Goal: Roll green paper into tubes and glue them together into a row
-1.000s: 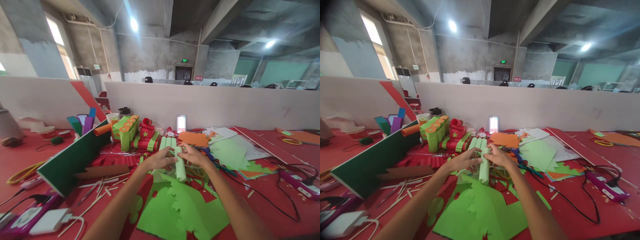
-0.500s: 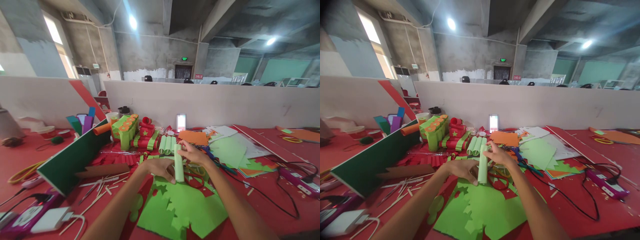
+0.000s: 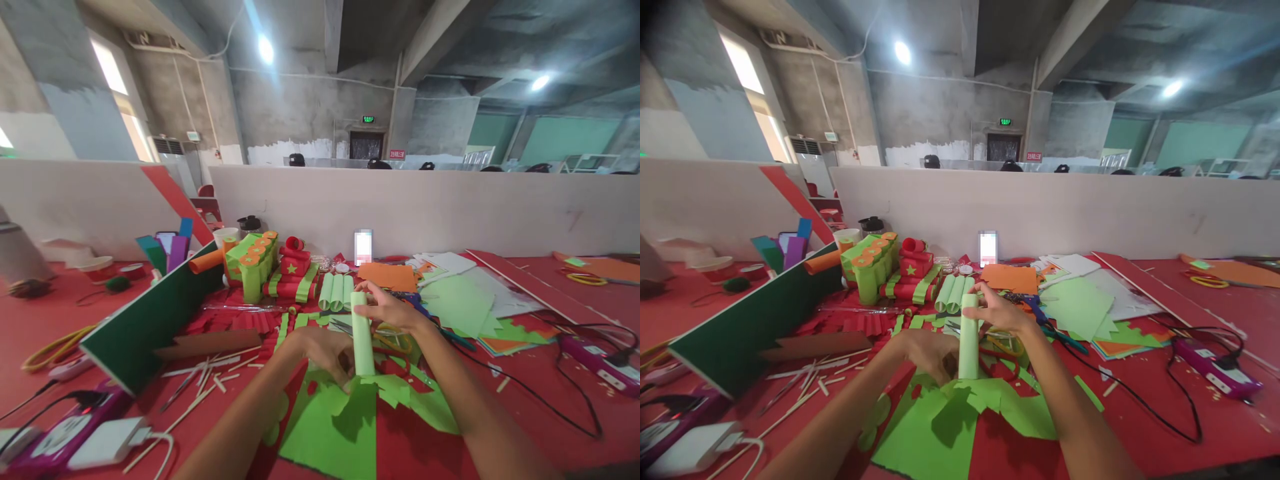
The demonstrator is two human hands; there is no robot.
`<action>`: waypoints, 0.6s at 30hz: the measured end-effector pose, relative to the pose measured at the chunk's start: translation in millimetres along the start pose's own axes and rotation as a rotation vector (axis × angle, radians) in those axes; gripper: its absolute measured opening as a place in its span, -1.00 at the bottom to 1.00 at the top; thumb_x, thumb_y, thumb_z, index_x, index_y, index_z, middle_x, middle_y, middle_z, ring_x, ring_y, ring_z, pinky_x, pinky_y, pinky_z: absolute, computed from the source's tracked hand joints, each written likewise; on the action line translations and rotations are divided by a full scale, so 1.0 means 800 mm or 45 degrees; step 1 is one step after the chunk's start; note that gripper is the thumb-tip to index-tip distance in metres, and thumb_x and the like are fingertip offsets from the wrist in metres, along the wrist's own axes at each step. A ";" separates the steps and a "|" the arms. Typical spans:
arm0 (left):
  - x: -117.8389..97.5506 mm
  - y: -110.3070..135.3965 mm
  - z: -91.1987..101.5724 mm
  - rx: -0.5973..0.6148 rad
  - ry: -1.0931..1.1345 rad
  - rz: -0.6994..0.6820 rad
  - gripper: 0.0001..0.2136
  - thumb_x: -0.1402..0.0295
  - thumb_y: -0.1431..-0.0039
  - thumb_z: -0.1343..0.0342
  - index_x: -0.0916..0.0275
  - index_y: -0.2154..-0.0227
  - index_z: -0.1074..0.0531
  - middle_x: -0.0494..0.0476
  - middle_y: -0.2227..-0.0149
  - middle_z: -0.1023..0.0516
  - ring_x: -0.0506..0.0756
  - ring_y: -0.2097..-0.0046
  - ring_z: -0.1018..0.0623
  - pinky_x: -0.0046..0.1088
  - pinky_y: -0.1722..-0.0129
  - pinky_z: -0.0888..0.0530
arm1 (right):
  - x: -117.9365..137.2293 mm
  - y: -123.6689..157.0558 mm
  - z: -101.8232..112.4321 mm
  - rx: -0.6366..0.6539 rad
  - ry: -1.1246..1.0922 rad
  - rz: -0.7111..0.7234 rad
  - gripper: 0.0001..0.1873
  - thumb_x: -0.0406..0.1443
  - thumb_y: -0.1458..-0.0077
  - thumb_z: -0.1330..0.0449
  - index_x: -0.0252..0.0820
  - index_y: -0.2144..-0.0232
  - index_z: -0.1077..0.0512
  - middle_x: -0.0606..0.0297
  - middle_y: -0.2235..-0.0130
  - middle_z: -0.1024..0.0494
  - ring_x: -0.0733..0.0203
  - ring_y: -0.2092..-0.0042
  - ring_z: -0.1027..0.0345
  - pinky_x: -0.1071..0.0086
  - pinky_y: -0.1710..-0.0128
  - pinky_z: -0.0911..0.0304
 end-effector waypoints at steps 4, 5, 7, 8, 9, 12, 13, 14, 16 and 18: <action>-0.005 0.003 0.000 0.158 0.022 -0.002 -0.59 0.10 0.14 -0.36 0.24 0.24 -0.56 0.10 0.32 -0.63 0.14 0.32 -0.56 -0.42 0.37 -0.48 | 0.010 0.006 0.001 0.005 -0.028 0.098 -0.42 -0.06 0.02 -0.33 -0.05 0.05 -0.17 0.33 0.24 -0.40 0.20 0.26 -0.39 0.44 0.48 -0.39; -0.008 0.004 0.001 0.157 0.041 -0.014 -0.60 0.09 0.11 -0.34 0.23 0.23 -0.56 0.10 0.30 -0.63 0.14 0.30 -0.56 -0.42 0.34 -0.49 | 0.014 0.009 0.003 0.016 -0.039 0.135 -0.42 -0.07 0.02 -0.33 -0.05 0.03 -0.18 0.33 0.24 -0.40 0.20 0.26 -0.39 0.43 0.46 -0.39; -0.015 0.007 0.003 0.158 0.099 -0.043 -0.61 0.09 0.07 -0.32 0.23 0.22 -0.56 0.10 0.29 -0.62 0.13 0.27 -0.55 -0.41 0.27 -0.49 | 0.019 0.013 0.006 0.037 -0.059 0.203 -0.39 -0.09 0.04 -0.35 -0.05 0.01 -0.20 0.34 0.25 -0.40 0.20 0.25 -0.39 0.42 0.43 -0.39; -0.019 0.008 0.003 0.166 0.136 -0.053 -0.61 0.09 0.07 -0.33 0.23 0.22 -0.56 0.09 0.29 -0.62 0.13 0.26 -0.55 -0.40 0.24 -0.49 | 0.021 0.015 0.009 0.043 -0.066 0.224 -0.38 -0.09 0.05 -0.36 -0.05 0.00 -0.20 0.34 0.26 -0.40 0.19 0.25 -0.39 0.42 0.41 -0.38; -0.022 0.009 0.004 0.176 0.173 -0.058 -0.60 0.10 0.08 -0.33 0.23 0.21 -0.56 0.08 0.29 -0.61 0.12 0.25 -0.55 -0.39 0.21 -0.48 | 0.021 0.016 0.012 0.042 -0.071 0.236 -0.37 -0.09 0.06 -0.37 -0.05 0.00 -0.20 0.33 0.27 -0.41 0.18 0.25 -0.40 0.40 0.40 -0.38; -0.029 0.010 0.004 0.183 0.257 -0.051 -0.58 0.08 0.07 -0.32 0.23 0.19 -0.55 0.06 0.30 -0.60 0.10 0.25 -0.54 -0.39 0.20 -0.47 | 0.021 0.017 0.020 0.001 -0.084 0.269 -0.34 -0.06 0.09 -0.38 -0.04 0.00 -0.20 0.33 0.29 -0.44 0.16 0.28 -0.41 0.35 0.37 -0.38; -0.030 0.009 0.004 0.181 0.259 -0.043 -0.59 0.07 0.06 -0.31 0.23 0.19 -0.55 0.05 0.31 -0.59 0.09 0.26 -0.54 -0.40 0.21 -0.47 | 0.020 0.017 0.022 -0.014 -0.090 0.284 -0.33 -0.06 0.10 -0.38 -0.03 0.00 -0.20 0.33 0.30 -0.44 0.17 0.29 -0.41 0.35 0.37 -0.38; -0.030 0.008 0.003 0.183 0.249 -0.035 -0.60 0.06 0.05 -0.30 0.23 0.21 -0.56 0.05 0.32 -0.59 0.08 0.28 -0.53 -0.42 0.24 -0.47 | 0.019 0.017 0.024 -0.028 -0.096 0.297 -0.33 -0.06 0.10 -0.39 -0.03 -0.01 -0.21 0.34 0.31 -0.44 0.18 0.31 -0.41 0.35 0.38 -0.38; -0.030 0.006 0.001 0.211 0.212 -0.021 -0.61 0.05 0.06 -0.31 0.24 0.26 -0.57 0.06 0.32 -0.59 0.06 0.31 -0.52 -0.45 0.27 -0.46 | 0.018 0.017 0.027 -0.065 -0.115 0.310 -0.32 -0.06 0.11 -0.39 -0.02 -0.01 -0.21 0.36 0.33 -0.44 0.20 0.35 -0.40 0.38 0.41 -0.36; -0.028 0.003 -0.002 0.259 0.176 -0.013 -0.62 0.07 0.09 -0.33 0.23 0.27 -0.58 0.05 0.32 -0.60 0.05 0.33 -0.52 -0.48 0.29 -0.45 | 0.016 0.016 0.029 -0.143 -0.158 0.318 -0.33 -0.06 0.11 -0.39 -0.01 -0.01 -0.21 0.38 0.34 -0.42 0.22 0.36 -0.39 0.42 0.45 -0.33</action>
Point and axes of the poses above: each hand's wrist, its own y-axis away from the middle knuckle, its own z-axis out of the back of the hand, x = y × z, the point moved 2 cm from there along -y, towards the middle knuckle
